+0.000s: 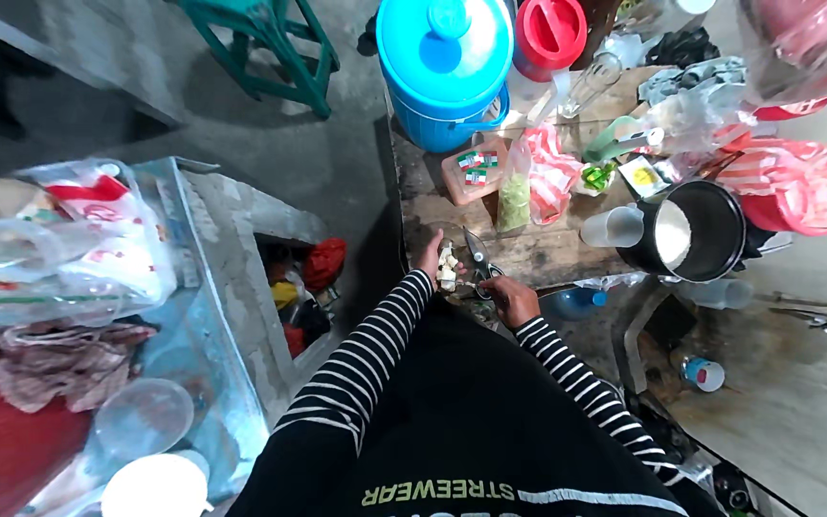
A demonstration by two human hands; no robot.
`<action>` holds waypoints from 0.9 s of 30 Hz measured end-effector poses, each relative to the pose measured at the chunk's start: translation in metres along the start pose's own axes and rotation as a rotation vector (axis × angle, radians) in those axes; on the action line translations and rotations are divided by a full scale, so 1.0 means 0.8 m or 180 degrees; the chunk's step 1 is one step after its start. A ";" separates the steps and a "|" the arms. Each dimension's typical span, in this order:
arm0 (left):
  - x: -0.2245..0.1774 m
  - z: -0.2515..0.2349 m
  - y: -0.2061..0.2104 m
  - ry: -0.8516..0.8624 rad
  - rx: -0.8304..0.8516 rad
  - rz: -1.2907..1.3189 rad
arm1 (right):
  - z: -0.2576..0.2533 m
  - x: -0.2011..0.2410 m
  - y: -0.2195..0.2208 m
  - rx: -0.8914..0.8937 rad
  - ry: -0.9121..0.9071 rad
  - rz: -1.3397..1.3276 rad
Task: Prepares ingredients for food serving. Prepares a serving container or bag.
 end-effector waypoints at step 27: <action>-0.002 -0.015 -0.026 0.0464 -0.0331 -0.0485 | -0.020 -0.016 0.024 0.1012 0.0651 0.0396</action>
Point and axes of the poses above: each hand's wrist, its own z-axis away from the middle knuckle, its own y-axis out of the palm, x = y × z, the point moved 8 cm from there along -z, towards the middle knuckle, and after that the axes turned 15 degrees about y, right-handed, at the moved point
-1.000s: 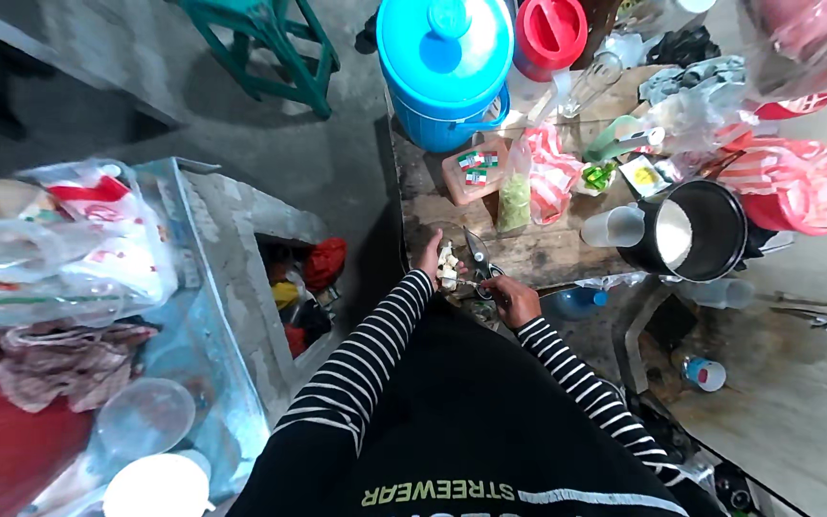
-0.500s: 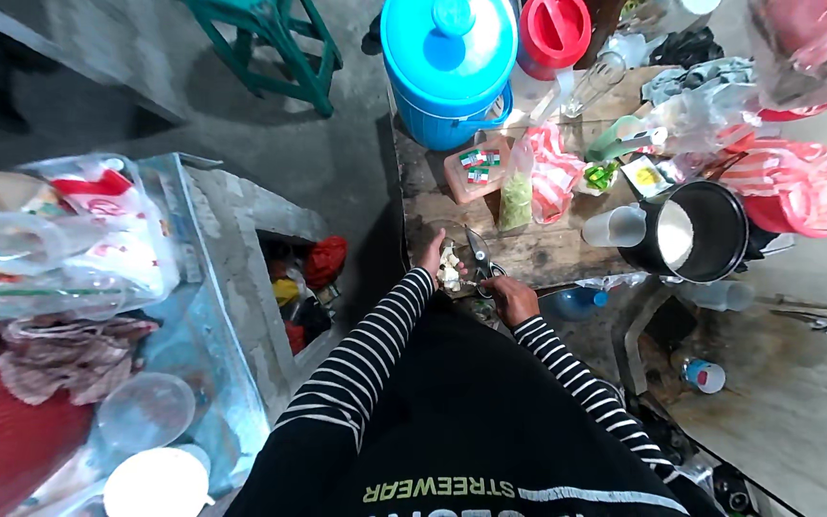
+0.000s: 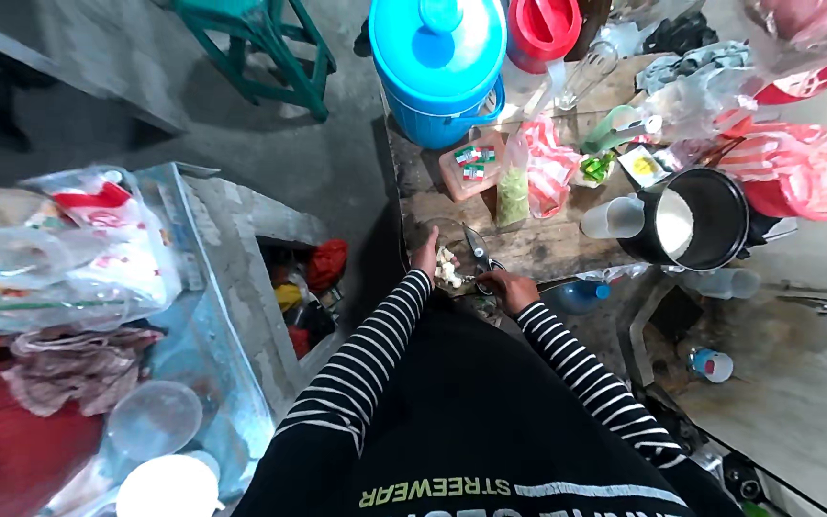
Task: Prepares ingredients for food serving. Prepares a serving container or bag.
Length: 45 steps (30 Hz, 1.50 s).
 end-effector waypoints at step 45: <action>-0.021 0.030 0.002 0.0782 0.0416 0.1963 | 0.023 0.097 -0.097 -0.1625 -0.0631 0.0640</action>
Point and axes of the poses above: each hand's wrist, its own z-axis away from the middle knuckle, its own y-axis out of the palm, x = y × z, the point moved 8 cm from there along -z, towards the middle knuckle, and after that the axes turned 15 degrees about y, right-handed, at the moved point
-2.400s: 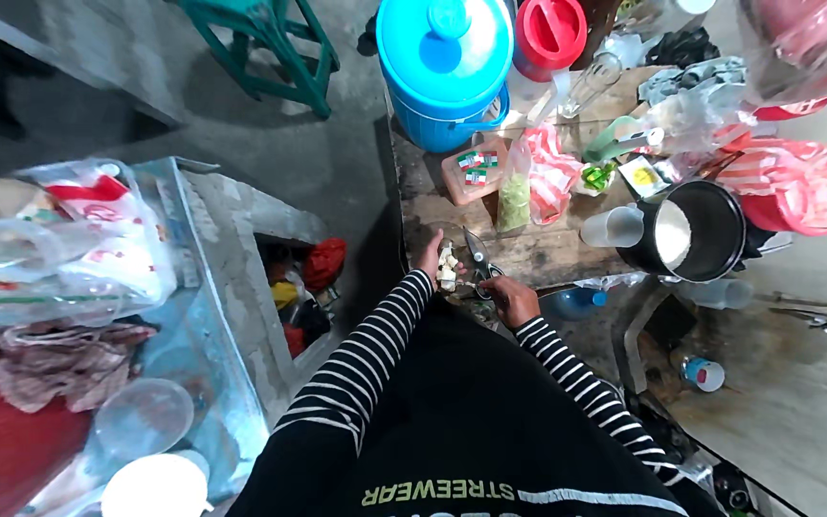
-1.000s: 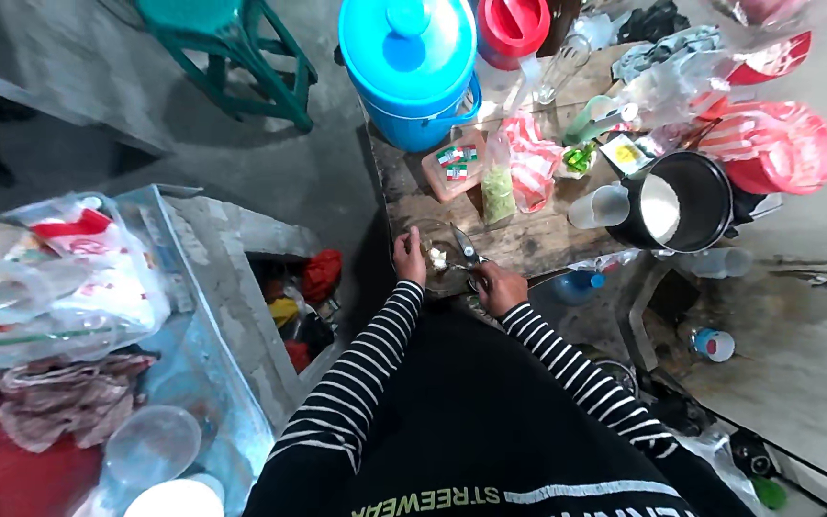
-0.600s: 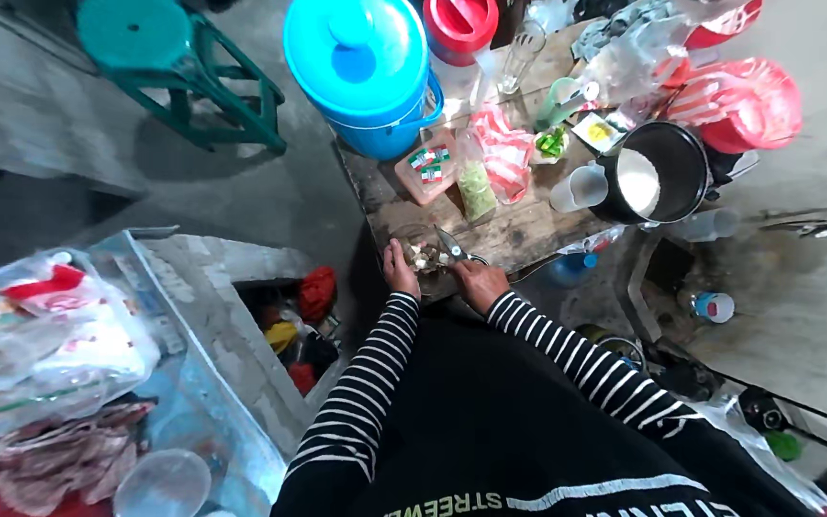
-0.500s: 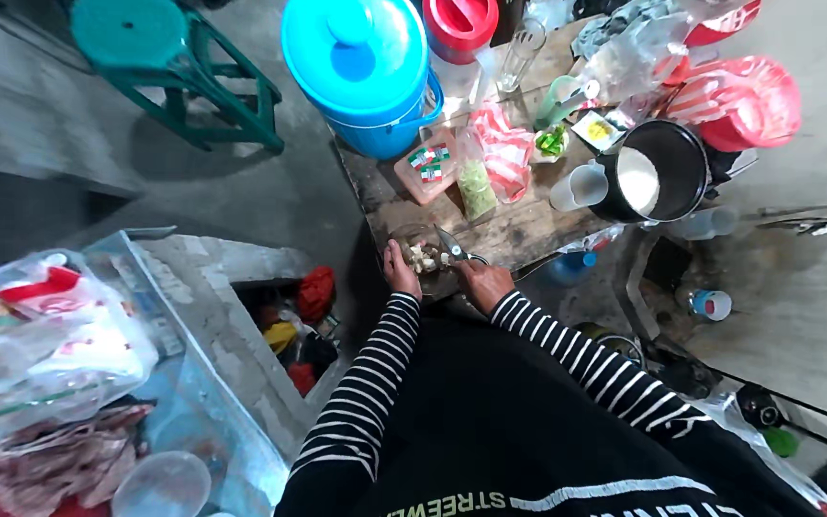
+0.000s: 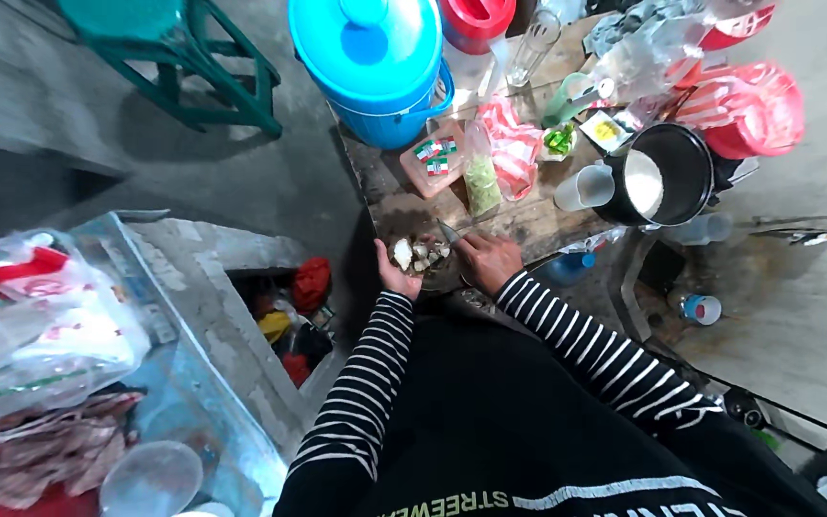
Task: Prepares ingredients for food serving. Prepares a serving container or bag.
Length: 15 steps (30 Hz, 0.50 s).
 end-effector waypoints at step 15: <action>-0.026 -0.054 0.003 0.1162 0.0237 -0.2047 | -0.095 0.068 0.025 0.0785 -0.1311 0.0979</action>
Point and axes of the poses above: each hand's wrist, its own z-axis away from the middle knuckle, its own y-axis out of the palm, x = y × z, the point moved 8 cm from there along -z, towards the middle knuckle, and after that the axes turned 15 degrees about y, right-handed, at the moved point
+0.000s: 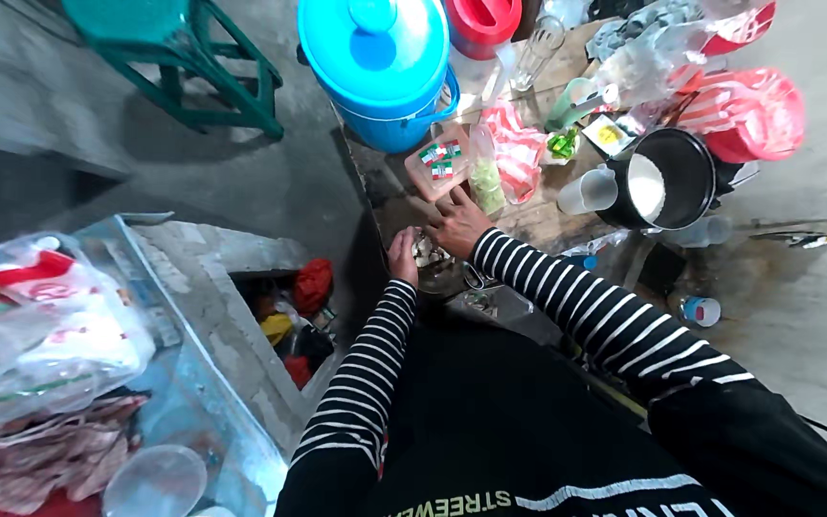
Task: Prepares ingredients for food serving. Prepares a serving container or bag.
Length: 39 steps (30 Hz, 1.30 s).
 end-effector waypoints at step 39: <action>-0.081 0.018 -0.004 -0.0527 0.0117 0.1811 | 0.166 -0.075 -0.024 -0.0839 0.1996 -0.1403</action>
Point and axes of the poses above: each hand's wrist, its own z-axis away from the middle knuckle, its own y-axis out of the palm, x = y × z, the point moved 8 cm from there along -z, towards the middle knuckle, and after that the axes turned 15 degrees about y, right-handed, at the moved point
